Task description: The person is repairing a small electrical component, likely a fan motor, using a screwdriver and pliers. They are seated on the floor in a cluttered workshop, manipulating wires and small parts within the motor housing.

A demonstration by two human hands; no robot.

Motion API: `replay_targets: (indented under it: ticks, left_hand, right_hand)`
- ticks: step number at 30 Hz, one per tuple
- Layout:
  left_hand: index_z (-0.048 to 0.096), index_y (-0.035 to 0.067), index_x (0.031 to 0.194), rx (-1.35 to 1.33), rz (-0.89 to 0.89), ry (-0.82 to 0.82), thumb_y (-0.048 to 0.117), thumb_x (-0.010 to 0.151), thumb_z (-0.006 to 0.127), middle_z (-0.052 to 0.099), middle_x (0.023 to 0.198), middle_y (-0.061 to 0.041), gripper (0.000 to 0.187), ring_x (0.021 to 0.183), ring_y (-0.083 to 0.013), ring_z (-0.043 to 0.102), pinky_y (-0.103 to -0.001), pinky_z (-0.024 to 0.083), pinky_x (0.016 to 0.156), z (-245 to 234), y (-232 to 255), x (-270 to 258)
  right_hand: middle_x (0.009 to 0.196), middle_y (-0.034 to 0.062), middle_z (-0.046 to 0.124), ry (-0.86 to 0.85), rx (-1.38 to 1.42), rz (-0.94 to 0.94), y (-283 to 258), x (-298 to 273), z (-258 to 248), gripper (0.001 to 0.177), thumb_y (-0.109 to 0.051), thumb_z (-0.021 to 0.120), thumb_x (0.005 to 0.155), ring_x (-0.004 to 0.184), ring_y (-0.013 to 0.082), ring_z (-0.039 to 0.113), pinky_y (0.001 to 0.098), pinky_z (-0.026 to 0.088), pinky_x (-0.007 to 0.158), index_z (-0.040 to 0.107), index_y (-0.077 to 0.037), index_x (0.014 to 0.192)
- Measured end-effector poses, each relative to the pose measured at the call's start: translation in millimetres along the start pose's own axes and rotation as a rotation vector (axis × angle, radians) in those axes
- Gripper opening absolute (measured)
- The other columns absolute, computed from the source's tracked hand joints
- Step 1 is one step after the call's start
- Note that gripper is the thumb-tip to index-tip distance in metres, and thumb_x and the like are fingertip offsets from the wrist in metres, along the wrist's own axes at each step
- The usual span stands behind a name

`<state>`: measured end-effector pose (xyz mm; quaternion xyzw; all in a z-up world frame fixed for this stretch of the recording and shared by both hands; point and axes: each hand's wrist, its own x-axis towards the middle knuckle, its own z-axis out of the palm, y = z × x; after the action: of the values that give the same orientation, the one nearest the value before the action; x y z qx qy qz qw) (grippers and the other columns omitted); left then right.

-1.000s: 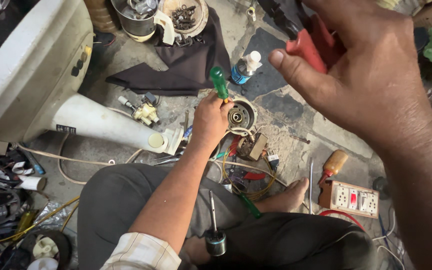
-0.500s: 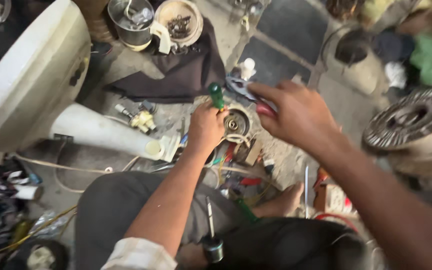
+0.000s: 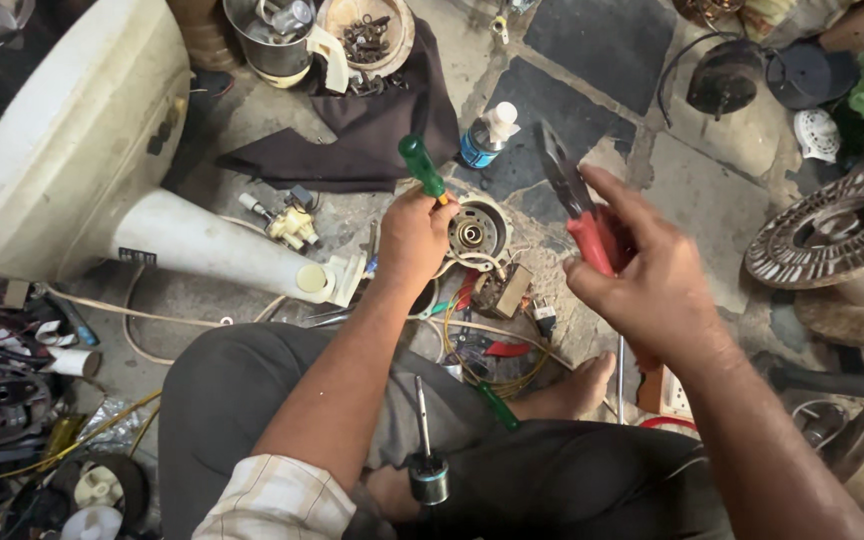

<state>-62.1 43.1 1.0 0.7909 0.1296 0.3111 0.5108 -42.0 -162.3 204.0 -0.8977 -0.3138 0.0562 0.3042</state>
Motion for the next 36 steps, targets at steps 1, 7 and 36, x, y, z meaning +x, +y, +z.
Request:
replay_targets:
  ticks: [1, 7, 36]
  left_hand:
    - [0.069, 0.005, 0.097, -0.004, -0.003, -0.006, 0.01, 0.089, 0.074, 0.073, 0.093, -0.012, 0.011, 0.086, -0.0333, 0.071, -0.043, 0.054, 0.075, 1.0, -0.8, -0.6]
    - [0.07, 0.004, 0.096, 0.057, 0.027, -0.039, 0.012, 0.089, 0.075, 0.072, 0.094, -0.013, 0.012, 0.09, -0.0359, 0.069, -0.046, 0.053, 0.078, 3.1, -2.5, -0.5]
    - [0.065, 0.003, 0.104, -0.033, 0.034, 0.17, 0.0, 0.099, 0.064, 0.071, 0.096, -0.014, 0.006, 0.087, -0.0306, 0.072, -0.04, 0.055, 0.079, -31.7, 15.9, -1.1]
  right_hand:
    - [0.118, 0.0136, 0.071, -0.004, -0.059, -0.012, -6.9, 1.9, -3.2, 0.078, -0.012, 0.073, 0.078, 0.108, 0.0218, 0.071, 0.0358, 0.056, 0.097, 0.051, -0.014, 0.153]
    - [0.114, 0.0144, 0.068, 0.017, -0.187, -0.199, -45.7, 23.4, -15.7, 0.071, -0.007, 0.073, 0.081, 0.102, 0.0213, 0.072, 0.0364, 0.06, 0.094, 0.055, -0.011, 0.149]
    - [0.094, 0.0082, 0.067, 0.195, 1.2, 0.808, 114.0, -31.9, 102.3, 0.044, -0.014, 0.062, 0.088, 0.069, 0.0175, 0.065, 0.0306, 0.057, 0.058, 0.052, -0.006, 0.13]
